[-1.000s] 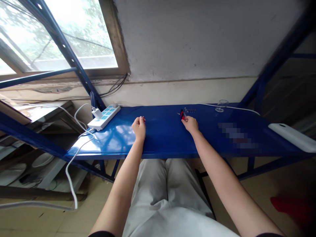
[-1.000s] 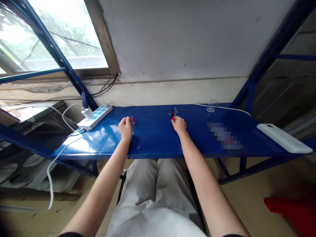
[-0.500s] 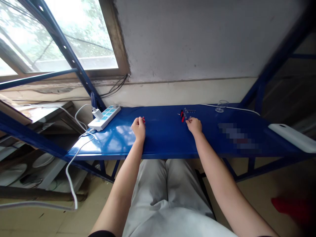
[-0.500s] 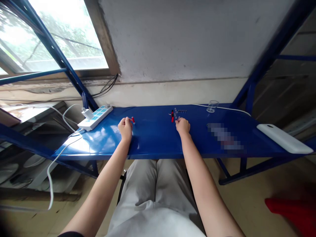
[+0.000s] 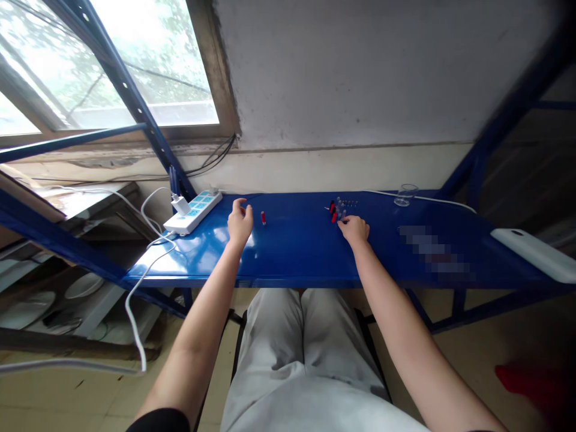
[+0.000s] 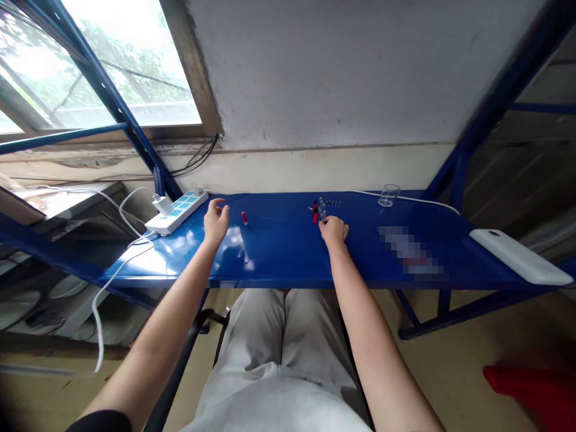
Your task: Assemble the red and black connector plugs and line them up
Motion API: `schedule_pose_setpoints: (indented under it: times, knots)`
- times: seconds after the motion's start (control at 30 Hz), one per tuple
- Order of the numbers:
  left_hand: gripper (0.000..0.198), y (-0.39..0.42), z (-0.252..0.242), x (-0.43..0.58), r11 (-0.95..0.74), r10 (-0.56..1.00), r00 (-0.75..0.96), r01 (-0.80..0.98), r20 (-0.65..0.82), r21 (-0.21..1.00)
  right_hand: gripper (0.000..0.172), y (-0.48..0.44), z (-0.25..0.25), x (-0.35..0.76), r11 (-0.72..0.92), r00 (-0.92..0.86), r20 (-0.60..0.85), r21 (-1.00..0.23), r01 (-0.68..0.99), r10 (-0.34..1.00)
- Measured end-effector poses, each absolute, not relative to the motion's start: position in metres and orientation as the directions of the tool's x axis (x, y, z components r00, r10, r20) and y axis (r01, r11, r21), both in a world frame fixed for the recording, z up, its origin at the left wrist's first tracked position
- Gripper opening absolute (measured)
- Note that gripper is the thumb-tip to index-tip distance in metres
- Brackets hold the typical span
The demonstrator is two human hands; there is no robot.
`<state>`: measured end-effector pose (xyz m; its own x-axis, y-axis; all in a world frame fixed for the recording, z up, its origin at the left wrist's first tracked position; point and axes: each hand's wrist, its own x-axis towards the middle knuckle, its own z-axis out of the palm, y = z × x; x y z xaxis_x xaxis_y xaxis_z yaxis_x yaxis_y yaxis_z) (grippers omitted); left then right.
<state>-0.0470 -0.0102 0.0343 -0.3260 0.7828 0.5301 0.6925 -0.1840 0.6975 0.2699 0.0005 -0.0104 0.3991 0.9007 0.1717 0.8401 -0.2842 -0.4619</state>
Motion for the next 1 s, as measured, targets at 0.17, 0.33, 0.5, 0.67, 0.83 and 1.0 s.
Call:
schedule_pose_setpoints:
  times: [0.17,0.33,0.5,0.67,0.83,1.0]
  knots:
    - [0.049,-0.013,0.054,-0.039,-0.145,0.925,0.05,0.963,0.375,0.229,0.048,-0.011,-0.01,0.269,-0.226,0.411,0.282,-0.512,0.828,0.867]
    - [0.05,-0.001,0.046,-0.027,-0.103,0.966,0.081,0.992,0.245,0.077,0.045,-0.022,-0.009,0.266,-0.084,0.454,0.477,-0.614,0.785,0.752]
    - [0.036,0.012,0.032,-0.031,-0.125,0.979,0.114,0.991,0.171,0.054,0.035,-0.023,-0.007,0.263,0.017,0.479,0.567,-0.657,0.753,0.67]
    - [0.027,0.021,0.027,-0.033,-0.044,0.97,-0.022,0.964,0.241,0.264,0.023,-0.027,-0.004,0.26,0.157,0.465,0.671,-0.65,0.743,0.578]
    - [0.031,0.022,0.037,-0.002,-0.249,0.909,-0.17,0.51,0.381,0.823,0.028,-0.038,0.006,0.231,0.339,0.241,0.7,-0.58,0.741,0.672]
    - [0.032,0.004,0.043,0.051,-0.357,0.931,-0.12,-0.09,0.346,0.93,0.033,-0.027,0.02,0.187,0.337,0.23,0.639,-0.637,0.693,0.735]
